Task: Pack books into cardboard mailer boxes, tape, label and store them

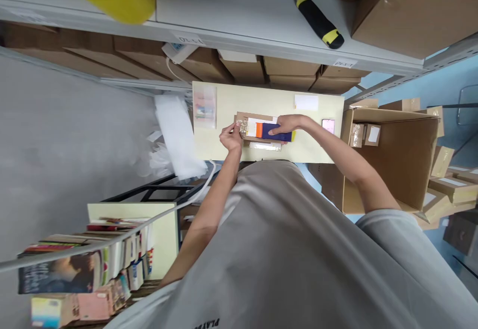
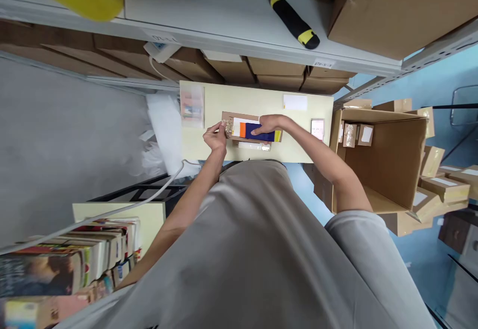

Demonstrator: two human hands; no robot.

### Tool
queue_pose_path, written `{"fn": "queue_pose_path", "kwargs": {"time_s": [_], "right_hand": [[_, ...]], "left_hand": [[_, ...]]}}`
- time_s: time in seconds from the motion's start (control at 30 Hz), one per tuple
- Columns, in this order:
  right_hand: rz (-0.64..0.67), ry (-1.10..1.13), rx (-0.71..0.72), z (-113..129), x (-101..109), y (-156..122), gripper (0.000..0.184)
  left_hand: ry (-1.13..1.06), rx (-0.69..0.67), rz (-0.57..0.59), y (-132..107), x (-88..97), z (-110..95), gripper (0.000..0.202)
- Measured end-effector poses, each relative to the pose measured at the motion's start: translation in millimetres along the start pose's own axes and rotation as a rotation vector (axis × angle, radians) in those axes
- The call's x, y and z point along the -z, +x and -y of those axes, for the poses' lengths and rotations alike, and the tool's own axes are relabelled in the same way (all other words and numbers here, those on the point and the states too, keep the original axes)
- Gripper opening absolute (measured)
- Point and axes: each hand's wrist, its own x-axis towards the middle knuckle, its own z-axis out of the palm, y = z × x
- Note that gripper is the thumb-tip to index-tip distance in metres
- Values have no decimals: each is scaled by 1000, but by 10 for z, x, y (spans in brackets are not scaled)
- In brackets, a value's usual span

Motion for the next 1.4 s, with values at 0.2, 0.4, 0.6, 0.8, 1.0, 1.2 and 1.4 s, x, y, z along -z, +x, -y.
{"fn": "queue_pose_path", "kwargs": {"time_s": [0.2,0.4,0.6,0.8,1.0,1.2,1.4], "right_hand": [[71,18,-125,-779,236,-982,86],[-19,29,-195,-1242,204,-979,79],[-105,-68,-277,-1297,-45,-572,66],[-266,-160,-322,-1107,-377,-224,57],[-584,-166,-503,-991,-842,299,38],[-835,-67,-549,-1175,-1410,630,57],[-942,87,-596,-1300,-1693,773,56]], "left_hand": [[36,31,-39,13,-68,43,17],[89,-7,-31,22,-68,49,22],[146,-43,-38,-6,-41,-13,22],[154,-27,-46,-21,-36,-89,18],[141,-40,-40,-75,-51,-154,11],[148,-43,-85,-47,136,-110,11],[171,-48,-101,74,414,-8,12]]}}
